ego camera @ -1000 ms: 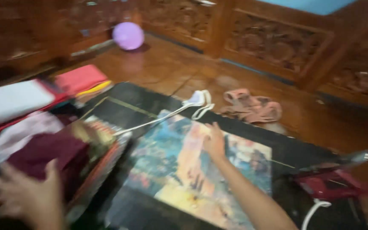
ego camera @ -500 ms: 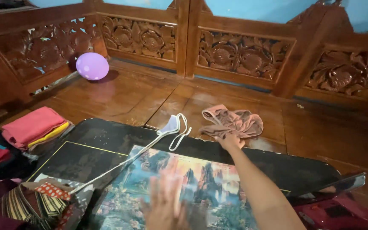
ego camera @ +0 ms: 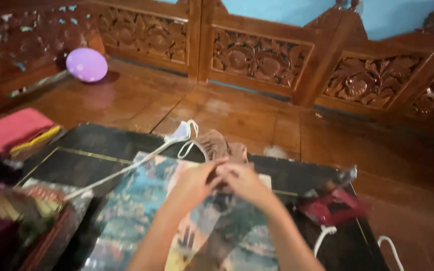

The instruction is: The recorder irons and folds several items of clothing including a dress, a shirt, and undergarments.

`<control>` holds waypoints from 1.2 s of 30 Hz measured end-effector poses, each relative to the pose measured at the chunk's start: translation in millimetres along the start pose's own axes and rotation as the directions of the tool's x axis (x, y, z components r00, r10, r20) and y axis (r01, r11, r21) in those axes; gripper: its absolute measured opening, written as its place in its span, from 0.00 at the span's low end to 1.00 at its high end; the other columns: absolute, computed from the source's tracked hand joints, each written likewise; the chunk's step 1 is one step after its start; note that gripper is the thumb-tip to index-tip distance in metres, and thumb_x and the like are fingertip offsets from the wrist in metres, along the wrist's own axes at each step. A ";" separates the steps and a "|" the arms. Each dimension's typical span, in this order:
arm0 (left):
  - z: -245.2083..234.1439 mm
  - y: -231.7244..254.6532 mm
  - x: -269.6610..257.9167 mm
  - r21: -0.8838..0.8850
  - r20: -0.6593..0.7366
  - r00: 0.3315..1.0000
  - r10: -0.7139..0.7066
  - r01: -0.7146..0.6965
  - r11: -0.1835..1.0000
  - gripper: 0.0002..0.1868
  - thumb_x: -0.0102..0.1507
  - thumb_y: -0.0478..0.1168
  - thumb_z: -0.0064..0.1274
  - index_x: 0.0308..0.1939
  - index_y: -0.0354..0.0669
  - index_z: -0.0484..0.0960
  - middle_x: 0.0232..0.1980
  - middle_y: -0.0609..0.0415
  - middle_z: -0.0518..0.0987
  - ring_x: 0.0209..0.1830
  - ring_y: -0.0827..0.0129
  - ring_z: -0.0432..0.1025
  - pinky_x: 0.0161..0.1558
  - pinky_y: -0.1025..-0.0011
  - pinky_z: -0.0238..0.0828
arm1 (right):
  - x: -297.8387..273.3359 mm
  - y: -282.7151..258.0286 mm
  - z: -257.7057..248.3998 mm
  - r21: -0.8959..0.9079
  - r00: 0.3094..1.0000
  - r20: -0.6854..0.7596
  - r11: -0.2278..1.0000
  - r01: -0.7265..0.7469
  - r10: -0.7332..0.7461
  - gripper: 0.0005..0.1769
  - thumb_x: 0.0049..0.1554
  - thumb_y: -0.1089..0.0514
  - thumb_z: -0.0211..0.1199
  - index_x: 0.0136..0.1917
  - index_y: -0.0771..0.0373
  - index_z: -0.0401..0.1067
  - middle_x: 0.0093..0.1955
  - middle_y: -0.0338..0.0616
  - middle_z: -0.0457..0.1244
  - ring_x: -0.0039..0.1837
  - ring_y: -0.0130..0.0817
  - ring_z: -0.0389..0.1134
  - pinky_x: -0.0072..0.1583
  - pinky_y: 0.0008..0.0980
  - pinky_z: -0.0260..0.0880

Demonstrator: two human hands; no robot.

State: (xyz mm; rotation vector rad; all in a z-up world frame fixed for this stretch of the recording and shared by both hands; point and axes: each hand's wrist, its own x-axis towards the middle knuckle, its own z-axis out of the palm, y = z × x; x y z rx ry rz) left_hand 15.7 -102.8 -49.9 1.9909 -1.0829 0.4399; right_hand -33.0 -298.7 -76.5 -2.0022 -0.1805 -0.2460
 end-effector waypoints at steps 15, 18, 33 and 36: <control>-108.9 -3.5 -61.6 -0.967 -0.044 0.940 -0.338 0.044 0.251 0.09 0.70 0.46 0.46 0.42 0.49 0.79 0.43 0.62 0.77 0.48 0.73 0.71 0.54 0.71 0.69 | -118.9 -68.4 -100.0 0.212 0.972 0.052 0.949 -0.235 0.229 0.14 0.59 0.51 0.64 0.51 0.63 0.78 0.38 0.32 0.64 0.36 0.20 0.58 0.37 0.21 0.57; -87.2 0.6 -65.7 -0.776 -0.059 0.962 -0.268 0.125 0.618 0.11 0.71 0.46 0.44 0.42 0.46 0.79 0.45 0.53 0.79 0.50 0.65 0.72 0.52 0.64 0.69 | -138.1 -35.8 -112.0 0.384 0.987 0.139 0.914 -0.128 0.080 0.14 0.65 0.53 0.67 0.50 0.68 0.76 0.37 0.32 0.61 0.36 0.19 0.56 0.37 0.20 0.54; -26.7 -41.4 -208.3 0.424 -0.120 0.882 -0.455 0.460 0.780 0.12 0.67 0.43 0.45 0.38 0.42 0.81 0.32 0.42 0.83 0.32 0.45 0.78 0.36 0.50 0.75 | -146.6 2.3 130.3 -0.531 0.961 0.042 0.821 -0.211 0.274 0.43 0.55 0.45 0.66 0.77 0.53 0.52 0.58 0.55 0.68 0.56 0.54 0.72 0.56 0.46 0.70; -54.3 -1.1 -258.2 0.397 0.021 0.751 -0.660 0.599 0.695 0.17 0.66 0.54 0.49 0.38 0.46 0.81 0.40 0.45 0.83 0.41 0.47 0.78 0.44 0.53 0.75 | -130.9 -4.6 134.1 -0.449 0.954 -0.170 0.843 -0.297 0.246 0.24 0.55 0.47 0.65 0.62 0.55 0.71 0.54 0.49 0.71 0.55 0.47 0.74 0.54 0.44 0.72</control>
